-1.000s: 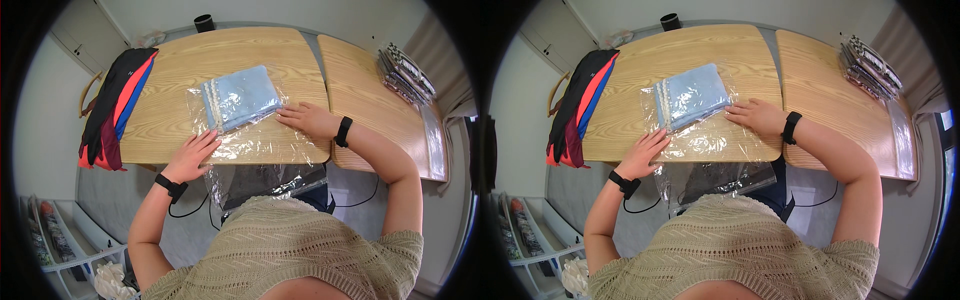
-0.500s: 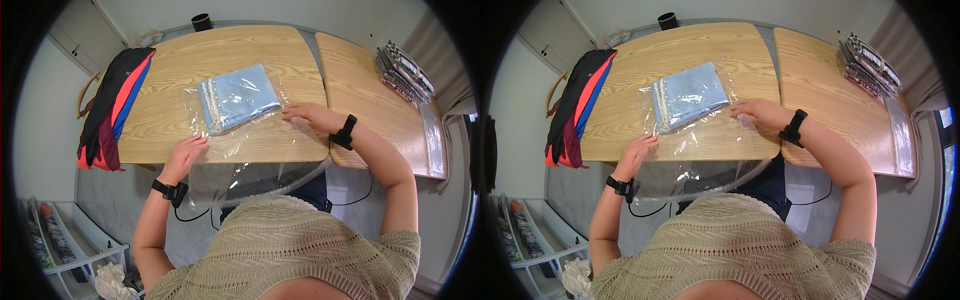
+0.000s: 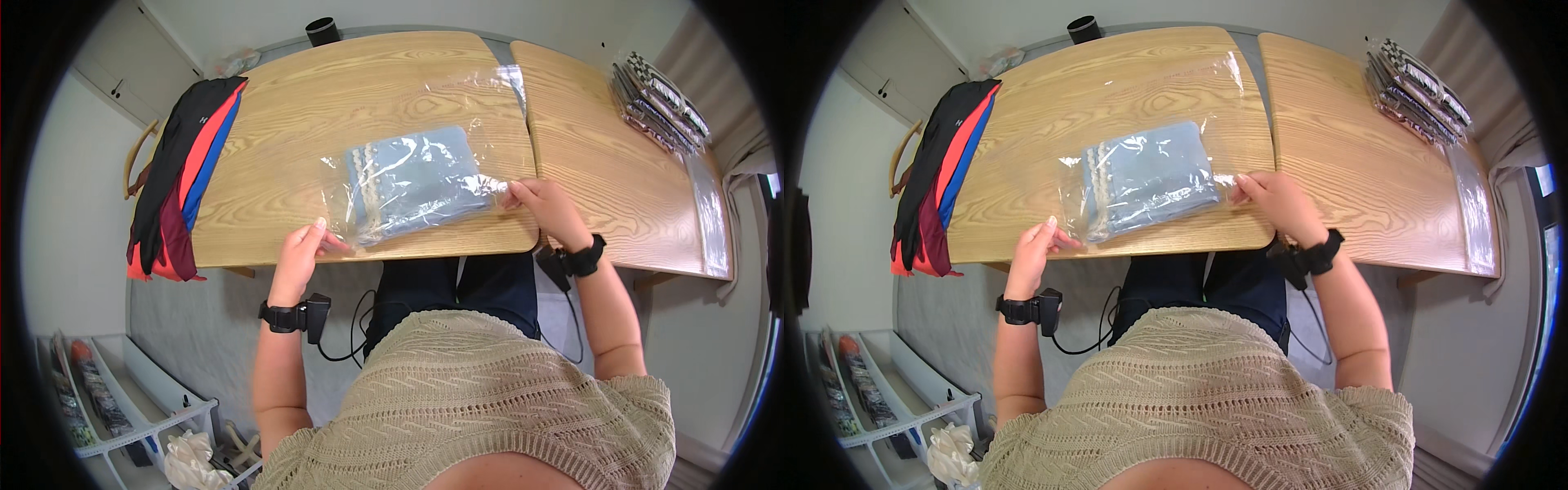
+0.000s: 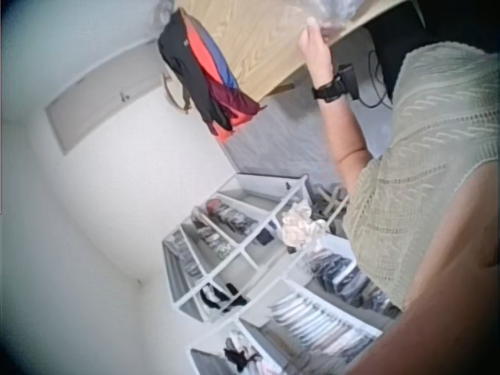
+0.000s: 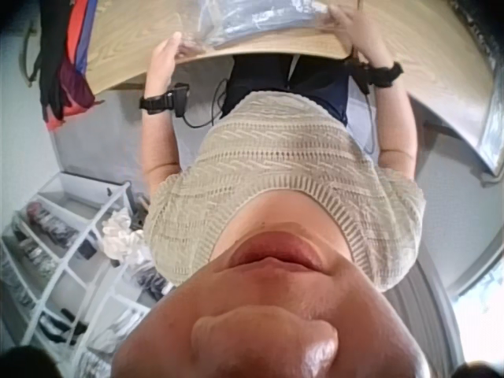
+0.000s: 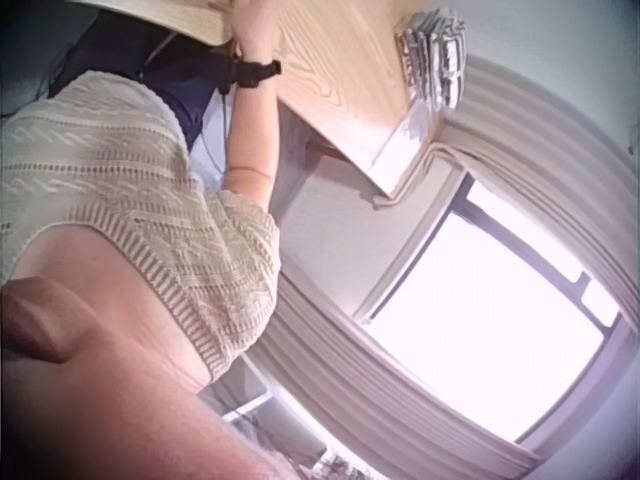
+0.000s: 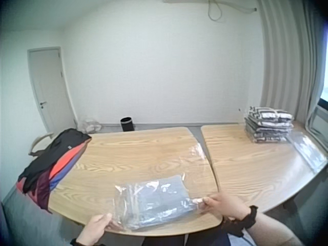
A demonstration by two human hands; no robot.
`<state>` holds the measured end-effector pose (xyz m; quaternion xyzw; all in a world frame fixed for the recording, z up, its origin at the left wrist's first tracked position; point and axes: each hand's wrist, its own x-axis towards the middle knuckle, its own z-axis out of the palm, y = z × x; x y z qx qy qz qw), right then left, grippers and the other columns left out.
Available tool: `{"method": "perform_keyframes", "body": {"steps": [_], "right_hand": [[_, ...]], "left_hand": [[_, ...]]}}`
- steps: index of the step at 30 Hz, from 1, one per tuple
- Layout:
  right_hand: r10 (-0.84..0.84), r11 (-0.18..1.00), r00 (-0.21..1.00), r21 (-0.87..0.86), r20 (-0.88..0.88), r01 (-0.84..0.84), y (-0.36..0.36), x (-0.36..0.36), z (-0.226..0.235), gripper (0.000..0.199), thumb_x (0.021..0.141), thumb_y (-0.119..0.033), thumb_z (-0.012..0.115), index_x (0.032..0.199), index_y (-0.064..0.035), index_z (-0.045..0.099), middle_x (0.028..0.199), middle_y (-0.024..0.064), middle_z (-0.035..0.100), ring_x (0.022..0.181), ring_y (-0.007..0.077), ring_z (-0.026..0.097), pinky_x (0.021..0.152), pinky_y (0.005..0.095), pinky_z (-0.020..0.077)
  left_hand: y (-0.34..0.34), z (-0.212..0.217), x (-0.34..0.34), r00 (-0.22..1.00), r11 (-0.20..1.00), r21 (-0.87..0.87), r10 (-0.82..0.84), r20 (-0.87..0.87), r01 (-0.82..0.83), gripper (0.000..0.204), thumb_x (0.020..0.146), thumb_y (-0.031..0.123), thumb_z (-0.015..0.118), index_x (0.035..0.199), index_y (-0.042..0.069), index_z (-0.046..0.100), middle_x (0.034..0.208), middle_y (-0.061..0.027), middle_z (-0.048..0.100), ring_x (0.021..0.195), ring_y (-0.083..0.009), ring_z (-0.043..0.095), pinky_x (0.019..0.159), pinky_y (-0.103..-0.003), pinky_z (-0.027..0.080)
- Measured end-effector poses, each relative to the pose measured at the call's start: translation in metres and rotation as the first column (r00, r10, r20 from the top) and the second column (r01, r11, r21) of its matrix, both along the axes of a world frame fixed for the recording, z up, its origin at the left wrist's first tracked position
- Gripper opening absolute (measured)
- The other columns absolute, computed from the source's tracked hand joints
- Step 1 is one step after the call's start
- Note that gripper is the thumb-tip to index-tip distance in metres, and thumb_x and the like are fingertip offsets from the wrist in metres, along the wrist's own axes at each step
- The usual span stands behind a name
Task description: Folding and packing various pieces of clothing into plastic bags on a table.
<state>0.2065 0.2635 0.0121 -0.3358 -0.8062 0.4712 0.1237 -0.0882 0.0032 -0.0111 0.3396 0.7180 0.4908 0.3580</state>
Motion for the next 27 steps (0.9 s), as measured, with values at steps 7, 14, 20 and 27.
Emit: {"method": "perform_keyframes", "body": {"steps": [7, 14, 20, 27], "right_hand": [[-0.42, 0.905, 0.891, -0.002, -0.172, 0.426, -0.035, 0.01, -0.022, 0.033, 0.094, -0.022, 0.055, 0.077, 0.005, 0.063, 0.066, 0.01, 0.066, 0.061, 0.0145, 0.061, 0.063, 0.0272, 0.0476], [-0.587, 0.797, 0.792, 0.056, -0.166, 0.602, -0.047, 0.016, -0.044, 0.03, 0.09, -0.023, 0.061, 0.074, 0.0029, 0.063, 0.057, 0.0082, 0.062, 0.053, 0.0141, 0.059, 0.052, 0.0271, 0.0435], [-0.657, 0.695, 0.738, 0.255, -0.157, 0.673, -0.055, 0.008, -0.036, 0.018, 0.084, -0.014, 0.064, 0.094, 0.0007, 0.062, 0.074, 0.0112, 0.065, 0.068, 0.0193, 0.063, 0.062, 0.0295, 0.0463], [-0.019, 0.654, 0.991, 0.748, -0.134, 0.113, -0.089, -0.064, -0.007, 0.037, 0.085, -0.023, 0.062, 0.119, -0.0115, 0.057, 0.129, 0.0111, 0.053, 0.126, 0.0282, 0.043, 0.103, 0.0484, 0.031]], "left_hand": [[0.023, -0.016, 0.023, 0.983, 0.981, 0.055, 0.184, 0.014, -0.185, 0.042, 0.096, 0.029, 0.048, 0.067, 0.001, 0.056, 0.059, -0.0061, 0.06, 0.053, -0.0118, 0.054, 0.055, -0.026, 0.042], [0.036, -0.015, 0.037, 0.952, 0.969, -0.1, 0.198, -0.234, -0.226, 0.04, 0.095, 0.027, 0.05, 0.067, -0.002, 0.055, 0.054, -0.0073, 0.055, 0.047, -0.0165, 0.058, 0.048, -0.03, 0.043], [0.036, -0.017, 0.034, 0.927, 0.967, -0.157, 0.138, -0.348, -0.203, 0.038, 0.094, 0.026, 0.051, 0.068, -0.002, 0.057, 0.052, -0.0096, 0.054, 0.046, -0.0178, 0.058, 0.048, -0.03, 0.043], [0.035, -0.021, 0.032, 0.943, 0.972, -0.113, 0.168, -0.288, -0.208, 0.039, 0.094, 0.026, 0.051, 0.068, -0.003, 0.057, 0.052, -0.0094, 0.054, 0.045, -0.0169, 0.056, 0.047, -0.031, 0.043]]}}
